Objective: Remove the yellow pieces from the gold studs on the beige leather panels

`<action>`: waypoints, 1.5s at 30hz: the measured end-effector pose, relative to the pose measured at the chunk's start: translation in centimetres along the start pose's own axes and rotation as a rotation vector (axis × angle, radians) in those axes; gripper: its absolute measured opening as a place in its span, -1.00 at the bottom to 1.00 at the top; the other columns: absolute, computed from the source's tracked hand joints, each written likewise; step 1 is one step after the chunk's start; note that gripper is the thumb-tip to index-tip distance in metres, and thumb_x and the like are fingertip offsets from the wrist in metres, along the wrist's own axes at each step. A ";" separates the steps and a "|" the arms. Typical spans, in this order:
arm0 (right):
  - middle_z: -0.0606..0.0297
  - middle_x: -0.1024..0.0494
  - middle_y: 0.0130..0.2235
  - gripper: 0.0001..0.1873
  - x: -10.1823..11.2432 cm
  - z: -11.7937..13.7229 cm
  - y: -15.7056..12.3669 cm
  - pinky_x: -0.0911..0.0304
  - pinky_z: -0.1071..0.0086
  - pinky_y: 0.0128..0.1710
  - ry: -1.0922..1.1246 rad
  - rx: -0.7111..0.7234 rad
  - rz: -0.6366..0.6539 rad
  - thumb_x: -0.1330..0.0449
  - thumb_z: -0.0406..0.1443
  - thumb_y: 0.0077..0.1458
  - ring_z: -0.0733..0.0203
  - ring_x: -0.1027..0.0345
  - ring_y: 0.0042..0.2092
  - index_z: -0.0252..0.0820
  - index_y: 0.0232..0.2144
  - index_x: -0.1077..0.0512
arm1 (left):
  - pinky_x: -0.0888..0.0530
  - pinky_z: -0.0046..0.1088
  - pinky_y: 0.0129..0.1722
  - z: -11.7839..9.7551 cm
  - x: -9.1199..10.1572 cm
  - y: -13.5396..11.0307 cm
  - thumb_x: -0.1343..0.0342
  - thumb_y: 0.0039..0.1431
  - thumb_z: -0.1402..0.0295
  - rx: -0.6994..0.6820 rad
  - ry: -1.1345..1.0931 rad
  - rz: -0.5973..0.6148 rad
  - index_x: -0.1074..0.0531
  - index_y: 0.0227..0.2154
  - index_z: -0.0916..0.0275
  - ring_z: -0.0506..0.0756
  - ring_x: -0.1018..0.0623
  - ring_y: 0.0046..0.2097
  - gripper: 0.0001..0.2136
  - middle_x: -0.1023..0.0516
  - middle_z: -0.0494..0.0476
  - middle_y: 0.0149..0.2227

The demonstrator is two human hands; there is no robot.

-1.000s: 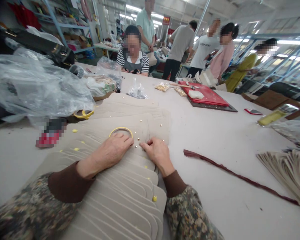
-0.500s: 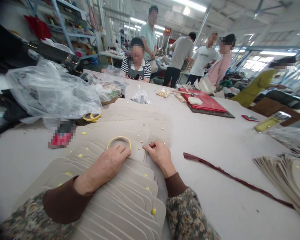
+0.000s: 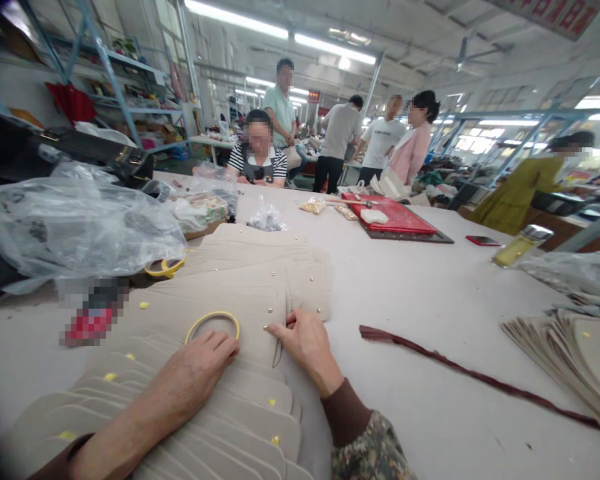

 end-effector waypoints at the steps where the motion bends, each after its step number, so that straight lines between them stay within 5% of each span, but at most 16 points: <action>1: 0.30 -0.53 -0.51 -0.72 -0.2 0.2 -0.1 -0.07 0.41 -0.47 0.020 -0.005 -0.003 -0.31 -0.10 -0.08 0.19 -0.37 -0.44 -0.22 -0.51 -0.47 | -0.34 -0.29 -0.20 0.0 0.0 0.0 0.15 0.29 0.53 -0.001 -0.011 -0.004 -0.38 -0.29 0.22 0.15 -0.39 -0.19 -0.79 -0.45 0.13 -0.25; 8: 0.39 -0.46 -0.60 -0.82 -1.5 0.1 0.8 -0.08 0.44 -0.51 0.132 0.016 -0.050 -0.26 -0.20 -0.07 0.23 -0.32 -0.50 -0.20 -0.53 -0.43 | -0.36 -0.30 -0.22 -0.3 -0.1 0.4 0.16 0.27 0.56 0.012 -0.052 -0.005 -0.39 -0.29 0.22 0.15 -0.42 -0.20 -0.77 -0.48 0.14 -0.24; 17: 0.30 -0.52 -0.58 -0.74 0.2 -2.7 3.1 -0.20 0.36 -0.47 0.136 0.052 -0.183 -0.24 -0.10 -0.08 0.14 -0.38 -0.49 -0.17 -0.57 -0.50 | -0.44 -0.34 -0.25 -1.1 0.2 2.2 0.10 0.26 0.53 -0.025 -0.123 -0.105 -0.38 -0.30 0.22 0.13 -0.48 -0.22 -0.83 -0.51 0.11 -0.27; 20: 0.28 -0.53 -0.57 -0.70 0.4 -3.3 2.9 -0.24 0.36 -0.52 0.260 0.044 -0.130 -0.23 -0.07 -0.05 0.15 -0.38 -0.51 -0.20 -0.49 -0.52 | -0.45 -0.41 -0.25 -1.0 0.3 2.5 0.09 0.27 0.53 -0.026 -0.278 -0.168 -0.38 -0.23 0.21 0.08 -0.52 -0.23 -0.83 -0.53 0.10 -0.26; 23: 0.24 -0.57 -0.46 -0.63 1.0 -3.1 2.0 -0.31 0.35 -0.47 0.361 0.064 -0.218 -0.23 -0.08 -0.01 0.17 -0.41 -0.47 -0.25 -0.27 -0.51 | -0.48 -0.43 -0.18 -0.8 0.1 2.6 0.10 0.27 0.52 -0.075 -0.418 -0.279 -0.37 -0.13 0.19 0.07 -0.56 -0.17 -0.79 -0.57 0.11 -0.19; 27: 0.27 -0.56 -0.47 -0.73 1.8 -1.7 -0.3 -0.34 0.37 -0.43 0.422 0.199 -0.151 -0.18 -0.15 0.09 0.20 -0.40 -0.46 -0.22 -0.28 -0.52 | -0.51 -0.42 -0.21 -0.7 -0.5 2.5 0.09 0.29 0.46 -0.121 -0.430 -0.362 -0.26 0.05 0.18 0.08 -0.60 -0.18 -0.71 -0.61 0.13 -0.15; 30: 0.25 -0.59 -0.37 -0.85 1.8 -0.6 -2.1 -0.35 0.36 -0.31 0.341 0.419 -0.037 -0.17 -0.29 0.12 0.20 -0.44 -0.35 -0.17 -0.29 -0.54 | -0.49 -0.43 -0.35 -1.0 -0.5 2.4 0.10 0.29 0.44 -0.098 -0.370 -0.299 -0.16 0.12 0.20 0.10 -0.62 -0.28 -0.66 -0.63 0.10 -0.27; 35: 0.22 -0.58 -0.26 -0.79 1.0 0.4 -3.0 -0.35 0.38 -0.25 0.279 0.712 -0.060 -0.13 -0.42 0.15 0.24 -0.43 -0.31 -0.15 -0.17 -0.46 | -0.45 -0.43 -0.43 -1.3 -0.3 2.3 0.14 0.32 0.43 -0.087 -0.338 -0.221 -0.13 0.06 0.20 0.10 -0.62 -0.32 -0.73 -0.61 0.07 -0.31; 40: 0.22 -0.57 -0.33 -0.80 0.3 0.9 -3.0 -0.34 0.39 -0.25 0.204 0.797 -0.080 -0.07 -0.45 0.16 0.22 -0.44 -0.28 -0.14 -0.28 -0.46 | -0.40 -0.43 -0.47 -1.5 -0.3 2.3 0.16 0.34 0.40 -0.096 -0.330 -0.189 -0.14 0.03 0.20 0.10 -0.61 -0.34 -0.77 -0.60 0.07 -0.32; 45: 0.30 -0.51 -0.50 -0.81 -0.5 1.1 -3.3 -0.28 0.44 -0.41 0.112 0.775 -0.216 -0.06 -0.46 0.07 0.27 -0.38 -0.46 -0.14 -0.42 -0.43 | -0.33 -0.46 -0.49 -1.5 -0.4 2.1 0.13 0.33 0.40 -0.088 -0.303 -0.196 -0.24 -0.08 0.19 0.07 -0.58 -0.37 -0.84 -0.58 0.05 -0.36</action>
Point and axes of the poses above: each hand's wrist, its own y-axis towards the middle knuckle, its own x-axis out of the back of the hand, z = x × y, the point moved 1 cm from there along y, towards the middle knuckle
